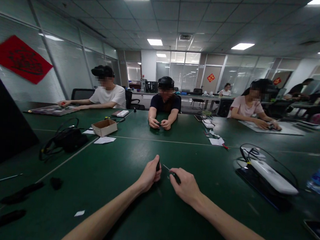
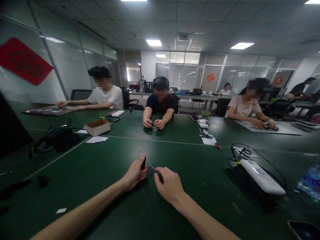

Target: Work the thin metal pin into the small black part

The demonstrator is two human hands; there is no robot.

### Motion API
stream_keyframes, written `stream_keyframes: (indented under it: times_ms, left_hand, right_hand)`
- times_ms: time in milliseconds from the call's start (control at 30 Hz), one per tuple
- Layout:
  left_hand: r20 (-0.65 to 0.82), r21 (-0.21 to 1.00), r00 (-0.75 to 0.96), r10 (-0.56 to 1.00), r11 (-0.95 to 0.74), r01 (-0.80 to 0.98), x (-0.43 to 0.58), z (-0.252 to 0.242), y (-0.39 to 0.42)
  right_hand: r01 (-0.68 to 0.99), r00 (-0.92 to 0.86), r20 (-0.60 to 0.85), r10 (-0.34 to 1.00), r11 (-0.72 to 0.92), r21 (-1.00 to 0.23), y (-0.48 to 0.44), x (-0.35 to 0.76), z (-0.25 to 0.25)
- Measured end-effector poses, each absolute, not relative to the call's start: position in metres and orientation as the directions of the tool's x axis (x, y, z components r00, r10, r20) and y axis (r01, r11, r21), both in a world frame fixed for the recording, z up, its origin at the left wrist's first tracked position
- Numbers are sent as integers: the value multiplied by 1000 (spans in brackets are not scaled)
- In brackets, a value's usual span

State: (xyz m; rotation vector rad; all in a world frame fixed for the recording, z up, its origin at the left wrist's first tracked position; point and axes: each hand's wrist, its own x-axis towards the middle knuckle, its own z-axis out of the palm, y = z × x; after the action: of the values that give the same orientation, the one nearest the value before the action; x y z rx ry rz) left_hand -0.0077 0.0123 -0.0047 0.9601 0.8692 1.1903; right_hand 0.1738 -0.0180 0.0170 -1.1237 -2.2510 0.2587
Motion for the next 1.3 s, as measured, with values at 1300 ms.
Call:
stream_keyframes:
  times_ms: [1300]
  left_hand:
    - [22,984,39,999,-15,-175,-1,-11,13]
  right_hand:
    - [701,-531,390,753,648,-297,-19,176,11]
